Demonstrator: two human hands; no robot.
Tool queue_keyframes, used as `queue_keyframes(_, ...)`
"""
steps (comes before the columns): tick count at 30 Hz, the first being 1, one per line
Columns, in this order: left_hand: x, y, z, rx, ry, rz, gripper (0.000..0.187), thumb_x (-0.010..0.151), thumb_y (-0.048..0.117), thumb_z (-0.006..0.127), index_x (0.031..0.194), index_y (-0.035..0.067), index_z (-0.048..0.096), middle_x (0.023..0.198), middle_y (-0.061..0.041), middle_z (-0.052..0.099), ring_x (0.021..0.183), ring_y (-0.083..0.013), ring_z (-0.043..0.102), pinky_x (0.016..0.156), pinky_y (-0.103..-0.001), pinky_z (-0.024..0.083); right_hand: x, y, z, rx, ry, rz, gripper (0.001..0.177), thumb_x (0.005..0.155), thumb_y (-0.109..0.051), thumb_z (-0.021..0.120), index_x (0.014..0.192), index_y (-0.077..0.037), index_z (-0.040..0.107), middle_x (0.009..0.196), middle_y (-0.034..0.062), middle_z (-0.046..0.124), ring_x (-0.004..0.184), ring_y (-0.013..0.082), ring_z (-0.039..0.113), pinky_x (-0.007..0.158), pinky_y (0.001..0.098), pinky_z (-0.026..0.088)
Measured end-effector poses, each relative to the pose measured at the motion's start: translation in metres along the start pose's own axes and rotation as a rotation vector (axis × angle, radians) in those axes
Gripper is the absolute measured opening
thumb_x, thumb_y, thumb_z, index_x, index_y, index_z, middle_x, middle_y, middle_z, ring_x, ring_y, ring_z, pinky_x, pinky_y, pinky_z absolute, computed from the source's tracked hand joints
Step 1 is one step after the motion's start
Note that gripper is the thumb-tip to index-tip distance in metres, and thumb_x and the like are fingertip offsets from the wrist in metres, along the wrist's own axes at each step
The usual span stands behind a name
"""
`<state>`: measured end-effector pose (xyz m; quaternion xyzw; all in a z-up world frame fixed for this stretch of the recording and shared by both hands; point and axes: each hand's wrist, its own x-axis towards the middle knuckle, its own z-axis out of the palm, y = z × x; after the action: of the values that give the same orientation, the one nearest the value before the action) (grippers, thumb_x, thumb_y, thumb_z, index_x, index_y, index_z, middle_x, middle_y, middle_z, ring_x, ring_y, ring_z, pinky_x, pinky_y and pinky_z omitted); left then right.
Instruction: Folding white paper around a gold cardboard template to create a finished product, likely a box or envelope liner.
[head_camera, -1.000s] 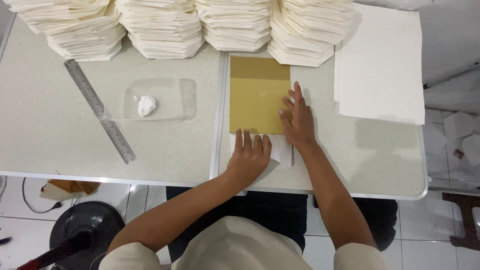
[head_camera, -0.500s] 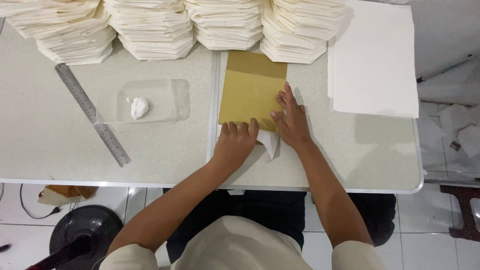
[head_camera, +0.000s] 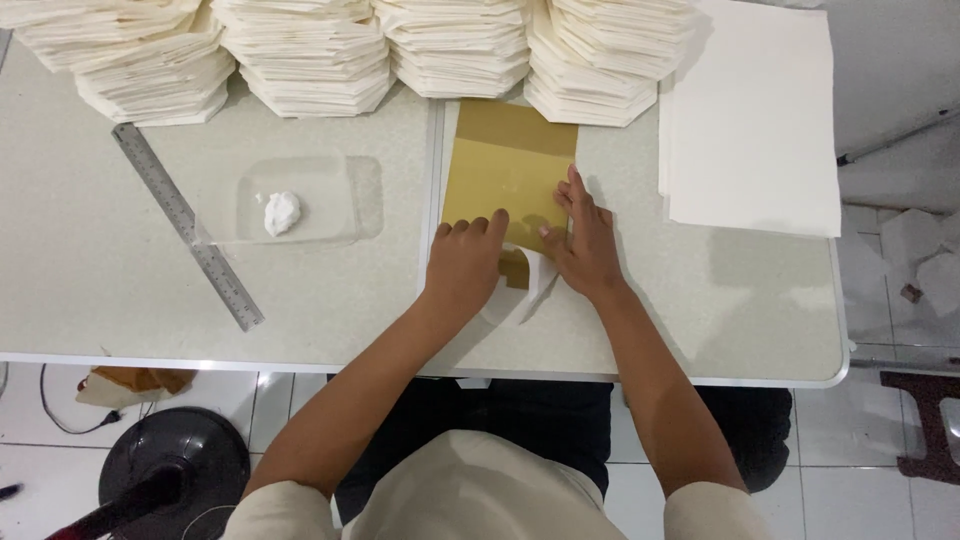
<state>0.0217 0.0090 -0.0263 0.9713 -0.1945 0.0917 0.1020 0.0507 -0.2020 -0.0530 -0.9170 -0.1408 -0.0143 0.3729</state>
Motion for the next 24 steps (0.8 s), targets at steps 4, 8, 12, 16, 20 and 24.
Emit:
queue_keyframes(4, 0.011, 0.000, -0.007, -0.106, -0.111, -0.088, 0.042, 0.085, 0.003, 0.071, 0.125, 0.007, 0.060, 0.089, -0.012, 0.075, 0.081, -0.0282, 0.076, 0.077, -0.043, 0.058, -0.001, -0.003, 0.001, -0.019, -0.008, 0.013, 0.077, 0.103, -0.029, 0.052, 0.164, -0.013, 0.009, 0.155, 0.0187, 0.042, 0.145, 0.0284, 0.045, 0.118, 0.0441, 0.018)
queue_keyframes(8, 0.020, 0.001, -0.018, -0.300, -0.230, -0.239, 0.045, 0.085, 0.003, 0.067, 0.129, 0.006, 0.058, 0.098, -0.018, 0.075, 0.087, -0.0323, 0.075, 0.076, -0.044, 0.058, -0.008, -0.002, 0.012, 0.060, -0.003, -0.003, 0.073, 0.104, -0.020, 0.048, 0.164, -0.013, 0.007, 0.153, 0.0179, 0.042, 0.146, 0.0304, 0.043, 0.122, 0.0471, 0.014)
queue_keyframes(12, 0.024, 0.006, -0.035, -0.435, -0.286, -0.348, 0.047, 0.087, 0.002, 0.067, 0.133, 0.006, 0.055, 0.107, -0.024, 0.073, 0.093, -0.0372, 0.075, 0.075, -0.046, 0.060, -0.018, -0.017, 0.016, 0.182, -0.016, -0.074, 0.065, 0.108, -0.024, 0.040, 0.163, -0.011, 0.007, 0.146, 0.0153, 0.047, 0.141, 0.0341, 0.047, 0.126, 0.0531, 0.012)
queue_keyframes(16, 0.026, 0.011, -0.044, -0.456, -0.280, -0.363, 0.048, 0.088, 0.001, 0.064, 0.135, 0.005, 0.053, 0.108, -0.026, 0.072, 0.097, -0.0394, 0.074, 0.078, -0.049, 0.060, -0.019, -0.018, 0.012, 0.141, -0.033, -0.118, 0.070, 0.106, -0.031, 0.046, 0.163, -0.013, 0.010, 0.139, 0.0121, 0.054, 0.138, 0.0324, 0.051, 0.127, 0.0534, 0.008)
queue_keyframes(20, 0.026, 0.009, -0.036, -0.553, -0.226, -0.394, 0.047, 0.088, -0.001, 0.061, 0.134, 0.004, 0.053, 0.109, -0.027, 0.071, 0.100, -0.0424, 0.072, 0.081, -0.053, 0.059, -0.018, -0.013, 0.015, 0.061, -0.021, -0.160, 0.069, 0.106, -0.033, 0.050, 0.162, -0.011, 0.015, 0.130, 0.0101, 0.061, 0.135, 0.0324, 0.054, 0.128, 0.0530, 0.008)
queue_keyframes(24, 0.024, 0.006, -0.028, -0.774, -0.064, -0.358, 0.041, 0.086, -0.004, 0.058, 0.126, 0.004, 0.056, 0.107, -0.026, 0.071, 0.100, -0.0459, 0.071, 0.082, -0.055, 0.057, -0.017, -0.014, 0.017, 0.062, -0.007, -0.126, 0.064, 0.107, -0.025, 0.051, 0.161, -0.011, 0.019, 0.121, 0.0093, 0.064, 0.132, 0.0323, 0.057, 0.128, 0.0533, 0.011)
